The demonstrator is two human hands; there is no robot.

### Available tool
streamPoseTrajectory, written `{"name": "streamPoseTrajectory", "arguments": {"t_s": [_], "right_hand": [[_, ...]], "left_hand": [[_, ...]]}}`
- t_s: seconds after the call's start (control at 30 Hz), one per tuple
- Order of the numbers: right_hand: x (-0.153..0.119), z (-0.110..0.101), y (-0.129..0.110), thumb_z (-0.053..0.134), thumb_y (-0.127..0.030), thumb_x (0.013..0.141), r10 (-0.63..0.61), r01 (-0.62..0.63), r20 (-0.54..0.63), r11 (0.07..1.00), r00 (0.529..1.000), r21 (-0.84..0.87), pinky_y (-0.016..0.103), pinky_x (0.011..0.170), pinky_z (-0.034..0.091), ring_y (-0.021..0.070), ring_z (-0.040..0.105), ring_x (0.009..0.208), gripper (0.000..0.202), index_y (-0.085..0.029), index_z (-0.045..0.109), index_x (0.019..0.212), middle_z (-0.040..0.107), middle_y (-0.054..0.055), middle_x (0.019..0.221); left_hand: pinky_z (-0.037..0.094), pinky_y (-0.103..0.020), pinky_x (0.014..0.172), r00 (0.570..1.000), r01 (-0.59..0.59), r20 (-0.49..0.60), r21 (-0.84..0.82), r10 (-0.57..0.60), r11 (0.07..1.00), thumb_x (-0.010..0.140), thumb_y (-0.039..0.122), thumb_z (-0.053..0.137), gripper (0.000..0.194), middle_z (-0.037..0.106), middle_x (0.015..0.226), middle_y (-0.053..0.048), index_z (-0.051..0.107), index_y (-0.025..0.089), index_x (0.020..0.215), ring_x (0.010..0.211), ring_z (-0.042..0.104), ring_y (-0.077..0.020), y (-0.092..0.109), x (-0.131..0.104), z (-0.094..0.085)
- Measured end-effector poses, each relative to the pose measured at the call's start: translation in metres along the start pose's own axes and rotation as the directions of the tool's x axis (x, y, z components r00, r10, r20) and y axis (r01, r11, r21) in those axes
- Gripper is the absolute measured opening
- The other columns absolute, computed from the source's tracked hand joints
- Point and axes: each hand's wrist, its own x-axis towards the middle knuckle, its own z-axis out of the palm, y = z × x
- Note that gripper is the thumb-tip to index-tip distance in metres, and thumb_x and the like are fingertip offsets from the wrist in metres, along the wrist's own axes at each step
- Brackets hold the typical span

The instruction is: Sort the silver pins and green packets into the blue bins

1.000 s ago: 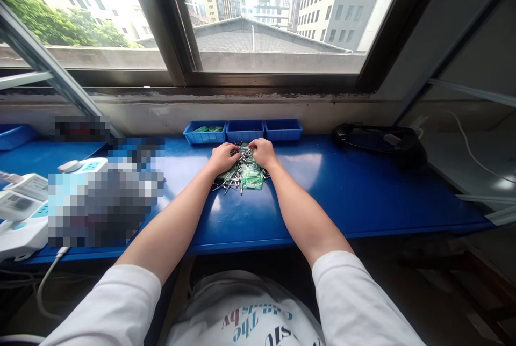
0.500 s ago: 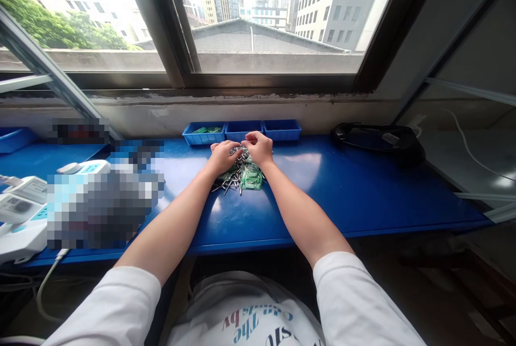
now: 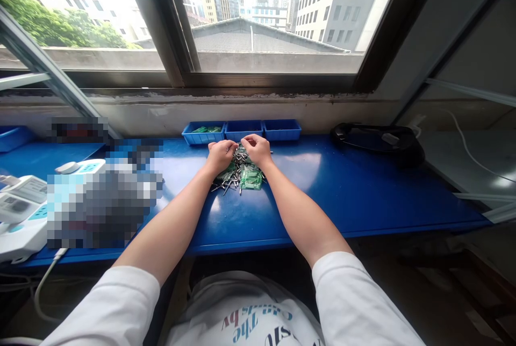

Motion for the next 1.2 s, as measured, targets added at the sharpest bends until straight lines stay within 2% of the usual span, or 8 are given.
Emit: {"name": "streamPoseTrajectory", "arguments": {"t_s": [0.27,0.4,0.53,0.63,0.73,0.87,1.0,1.2], "right_hand": [[0.000,-0.004,0.003,0.065,-0.040,0.069,0.029,-0.030,0.034,0.999,0.999,0.028,0.031,0.071,0.056,0.0192,0.068,0.076,0.024,-0.019,0.072,0.080,0.073,0.003,0.079],[0.003,-0.006,0.006,0.066,-0.038,0.068,0.066,-0.067,0.017,0.997,0.998,0.027,0.031,0.072,0.056,0.0196,0.068,0.073,0.023,-0.018,0.073,0.078,0.073,0.003,0.074],[0.009,-0.014,0.008,0.061,-0.036,0.072,0.110,-0.117,-0.119,0.992,0.987,-0.056,0.033,0.081,0.055,0.0195,0.069,0.080,0.027,-0.018,0.074,0.086,0.074,0.004,0.083],[0.013,-0.026,0.010,0.055,-0.030,0.075,0.068,-0.111,-0.215,0.975,0.974,-0.194,0.032,0.090,0.052,0.0192,0.068,0.092,0.034,-0.016,0.072,0.101,0.074,0.006,0.099],[0.017,-0.036,0.013,0.052,-0.024,0.076,-0.020,-0.086,-0.243,0.903,0.970,-0.420,0.037,0.101,0.044,0.0225,0.059,0.110,0.046,-0.015,0.065,0.119,0.068,0.007,0.117],[0.019,-0.043,0.018,0.053,-0.023,0.073,-0.010,-0.145,-0.244,0.780,0.970,-0.608,0.050,0.102,0.038,0.0300,0.044,0.121,0.063,-0.019,0.050,0.135,0.054,0.007,0.138],[0.019,-0.046,0.023,0.055,-0.028,0.070,0.046,-0.187,-0.227,0.731,0.973,-0.656,0.055,0.097,0.037,0.0338,0.039,0.119,0.072,-0.020,0.041,0.141,0.041,0.008,0.148],[0.021,-0.049,0.028,0.055,-0.029,0.068,0.127,-0.219,-0.185,0.718,0.974,-0.660,0.055,0.099,0.036,0.0347,0.034,0.121,0.077,-0.020,0.037,0.143,0.029,0.005,0.155]], "left_hand": [[0.032,-0.039,0.090,0.999,0.027,0.041,0.007,-0.027,1.000,0.094,0.037,0.038,0.031,0.071,0.098,-0.004,0.066,0.024,0.092,0.100,0.061,-0.0218,0.000,0.000,-0.001],[0.032,-0.041,0.091,0.999,0.021,0.026,0.012,-0.021,1.000,0.092,0.039,0.043,0.028,0.071,0.100,-0.005,0.066,0.024,0.093,0.103,0.059,-0.0238,0.001,-0.001,-0.002],[0.033,-0.042,0.094,0.998,0.063,-0.012,0.015,-0.063,0.998,0.089,0.036,0.049,0.023,0.069,0.105,-0.006,0.066,0.024,0.096,0.108,0.058,-0.0248,-0.001,-0.001,-0.002],[0.035,-0.042,0.094,0.995,0.100,-0.011,0.015,-0.100,0.995,0.087,0.035,0.050,0.022,0.069,0.106,-0.006,0.067,0.024,0.095,0.108,0.058,-0.0256,-0.004,-0.001,-0.001],[0.036,-0.042,0.094,0.995,0.104,0.005,0.007,-0.104,0.995,0.087,0.034,0.050,0.022,0.068,0.105,-0.006,0.068,0.024,0.093,0.107,0.058,-0.0257,-0.006,-0.001,0.000],[0.037,-0.043,0.093,0.996,0.084,0.019,-0.008,-0.083,0.996,0.086,0.034,0.050,0.021,0.068,0.105,-0.006,0.068,0.023,0.092,0.107,0.058,-0.0258,-0.007,-0.001,0.001],[0.036,-0.043,0.093,0.996,0.087,0.023,-0.012,-0.086,0.996,0.085,0.033,0.051,0.021,0.067,0.105,-0.006,0.068,0.023,0.092,0.108,0.058,-0.0260,-0.007,-0.001,0.001],[0.036,-0.043,0.094,0.994,0.095,0.052,-0.009,-0.094,0.995,0.085,0.033,0.051,0.021,0.067,0.107,-0.006,0.068,0.024,0.092,0.108,0.057,-0.0263,-0.005,-0.002,0.000]]}}
